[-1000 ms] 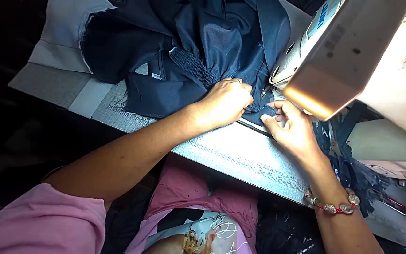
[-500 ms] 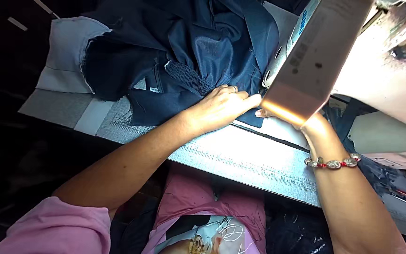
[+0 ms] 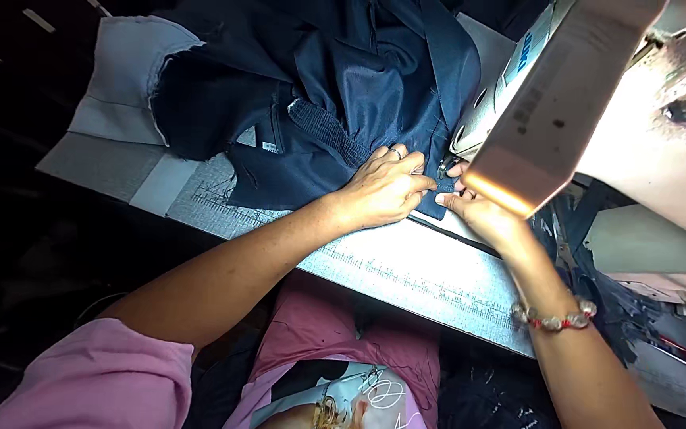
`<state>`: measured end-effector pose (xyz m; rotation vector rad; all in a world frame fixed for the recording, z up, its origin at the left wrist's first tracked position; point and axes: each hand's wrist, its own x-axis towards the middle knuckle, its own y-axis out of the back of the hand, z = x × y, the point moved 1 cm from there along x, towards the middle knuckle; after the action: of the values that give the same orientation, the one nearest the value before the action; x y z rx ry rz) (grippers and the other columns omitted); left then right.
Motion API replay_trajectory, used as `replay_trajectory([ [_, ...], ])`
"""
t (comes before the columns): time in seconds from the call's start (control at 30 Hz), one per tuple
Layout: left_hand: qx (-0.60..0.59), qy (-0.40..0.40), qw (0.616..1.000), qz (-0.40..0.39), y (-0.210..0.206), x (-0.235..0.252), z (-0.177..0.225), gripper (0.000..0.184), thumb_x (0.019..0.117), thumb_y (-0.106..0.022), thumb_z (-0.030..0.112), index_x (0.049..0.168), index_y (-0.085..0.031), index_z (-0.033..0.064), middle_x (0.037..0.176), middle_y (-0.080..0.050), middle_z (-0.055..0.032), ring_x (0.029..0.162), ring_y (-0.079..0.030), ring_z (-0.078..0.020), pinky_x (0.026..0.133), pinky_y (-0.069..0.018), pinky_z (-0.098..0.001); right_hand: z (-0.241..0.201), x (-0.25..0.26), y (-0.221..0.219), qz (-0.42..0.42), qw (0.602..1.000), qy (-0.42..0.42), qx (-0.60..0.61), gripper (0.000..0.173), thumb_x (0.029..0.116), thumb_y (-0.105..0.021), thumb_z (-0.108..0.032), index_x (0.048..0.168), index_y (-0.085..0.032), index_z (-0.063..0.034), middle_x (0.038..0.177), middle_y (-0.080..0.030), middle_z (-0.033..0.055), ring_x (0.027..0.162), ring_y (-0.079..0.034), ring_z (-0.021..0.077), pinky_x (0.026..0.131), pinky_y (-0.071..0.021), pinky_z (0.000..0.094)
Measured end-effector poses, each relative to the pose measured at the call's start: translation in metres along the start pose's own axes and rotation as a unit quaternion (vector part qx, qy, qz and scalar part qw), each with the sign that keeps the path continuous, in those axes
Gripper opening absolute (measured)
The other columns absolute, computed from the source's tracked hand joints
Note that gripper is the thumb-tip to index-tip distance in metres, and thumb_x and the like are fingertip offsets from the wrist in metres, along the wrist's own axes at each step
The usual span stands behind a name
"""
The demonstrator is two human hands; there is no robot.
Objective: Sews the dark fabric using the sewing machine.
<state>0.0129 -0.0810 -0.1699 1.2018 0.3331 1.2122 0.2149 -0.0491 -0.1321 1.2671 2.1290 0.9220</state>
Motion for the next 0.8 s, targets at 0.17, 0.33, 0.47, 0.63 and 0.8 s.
replay_trajectory([
  [0.17,-0.002,0.003,1.000,0.001,0.000,0.001,0.000,0.035,0.0992,-0.047,0.019,0.113,-0.079,0.0168,0.094,-0.063,-0.0103,0.094,-0.057,-0.0301,0.082,-0.0408,-0.0447,0.019,-0.016,-0.019,0.122,0.972,0.175,-0.098,0.042,0.0926,-0.072,-0.037,0.116,-0.075,-0.0018,0.112,-0.073,0.0191,0.102,-0.070,0.0324,0.090,-0.0534,0.0514],
  [0.33,0.008,0.016,1.000,-0.010,0.002,0.003,0.002,0.035,0.1007,-0.046,0.020,0.116,-0.078,0.0163,0.095,-0.063,-0.0113,0.094,-0.058,-0.0314,0.082,-0.0412,-0.0457,0.016,-0.017,-0.024,0.117,0.969,0.141,-0.165,0.048,0.0933,-0.071,-0.042,0.123,-0.074,-0.0047,0.113,-0.073,0.0189,0.105,-0.068,0.0390,0.090,-0.0485,0.0597],
  [0.47,0.014,0.023,1.000,0.016,-0.003,0.008,-0.003,0.036,0.0997,-0.046,0.019,0.115,-0.078,0.0149,0.095,-0.063,-0.0123,0.095,-0.058,-0.0329,0.082,-0.0414,-0.0470,0.016,-0.010,-0.023,0.116,0.973,0.119,-0.158,0.050,0.0947,-0.069,-0.044,0.126,-0.072,-0.0055,0.122,-0.070,0.0206,0.113,-0.064,0.0412,0.095,-0.0458,0.0620],
  [0.63,-0.003,0.017,1.000,0.017,-0.008,0.009,-0.010,0.038,0.1004,-0.044,0.021,0.115,-0.078,0.0135,0.097,-0.063,-0.0115,0.096,-0.057,-0.0313,0.083,-0.0411,-0.0468,0.017,-0.009,-0.023,0.115,0.968,0.122,-0.185,0.050,0.0968,-0.064,-0.045,0.129,-0.071,-0.0081,0.128,-0.067,0.0193,0.116,-0.063,0.0397,0.094,-0.0440,0.0630],
  [0.8,-0.016,-0.017,0.999,0.024,-0.013,0.011,-0.021,0.039,0.1010,-0.044,0.024,0.116,-0.078,0.0143,0.099,-0.065,-0.0106,0.098,-0.059,-0.0292,0.084,-0.0424,-0.0460,0.011,-0.015,-0.017,0.077,0.962,0.113,-0.237,0.044,0.1026,-0.045,-0.029,0.138,-0.067,-0.0142,0.134,-0.059,0.0199,0.120,-0.053,0.0414,0.097,-0.0354,0.0648],
])
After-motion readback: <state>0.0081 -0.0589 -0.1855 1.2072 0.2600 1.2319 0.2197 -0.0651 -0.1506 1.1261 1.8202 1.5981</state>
